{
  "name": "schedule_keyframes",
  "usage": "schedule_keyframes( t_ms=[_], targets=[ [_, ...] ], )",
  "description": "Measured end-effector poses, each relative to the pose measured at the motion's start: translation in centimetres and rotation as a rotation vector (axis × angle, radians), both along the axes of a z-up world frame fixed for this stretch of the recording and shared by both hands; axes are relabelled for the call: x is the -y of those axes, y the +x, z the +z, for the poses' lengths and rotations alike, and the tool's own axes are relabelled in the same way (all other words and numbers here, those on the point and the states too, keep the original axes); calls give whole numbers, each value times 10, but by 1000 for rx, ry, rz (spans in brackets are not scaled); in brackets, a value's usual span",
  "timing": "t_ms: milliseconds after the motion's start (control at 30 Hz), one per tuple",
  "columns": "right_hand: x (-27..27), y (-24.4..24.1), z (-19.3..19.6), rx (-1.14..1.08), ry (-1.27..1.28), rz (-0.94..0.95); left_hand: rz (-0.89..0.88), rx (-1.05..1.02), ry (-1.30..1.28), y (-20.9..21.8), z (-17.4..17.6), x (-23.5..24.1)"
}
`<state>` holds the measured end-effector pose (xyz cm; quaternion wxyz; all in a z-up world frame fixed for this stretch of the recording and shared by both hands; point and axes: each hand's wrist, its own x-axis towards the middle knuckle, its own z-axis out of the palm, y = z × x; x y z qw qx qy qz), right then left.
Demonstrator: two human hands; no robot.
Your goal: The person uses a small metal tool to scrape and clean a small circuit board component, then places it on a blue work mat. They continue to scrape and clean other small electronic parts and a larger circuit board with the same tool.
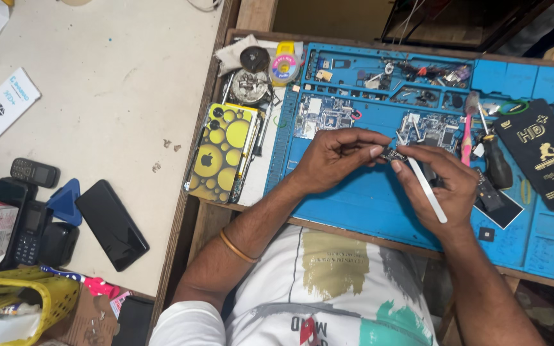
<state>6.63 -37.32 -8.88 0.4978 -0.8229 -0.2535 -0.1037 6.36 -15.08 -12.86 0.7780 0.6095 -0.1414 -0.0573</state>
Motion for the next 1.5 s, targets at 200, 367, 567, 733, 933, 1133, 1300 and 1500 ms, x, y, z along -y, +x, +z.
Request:
schedule_keyframes(
  t_ms=[200, 367, 567, 733, 933, 1133, 1300, 1500],
  targets=[
    [-6, -2, 11, 2, 30, -37, 10, 53, 55, -1, 8, 0],
    [-5, -5, 11, 56, -4, -55, 10, 11, -56, -3, 2, 4],
    [-13, -5, 16, 349, -118, -71, 103, 56, 41, -4, 3, 7],
    [-18, -6, 30, 539, -201, -54, 159, 86, 31, -3, 12, 9],
    [-20, -5, 28, 571, -223, -46, 153, 140, 2, -7, 7, 8],
    [-25, -6, 30, 579, -223, -25, 149, 122, -66, -10, 13, 7],
    [-25, -6, 28, 578, -234, 3, 138, 154, -105, -14, 16, 6],
    [-22, -3, 24, 612, -224, 28, 145, 172, -46, -12, 8, 8]
  ],
)
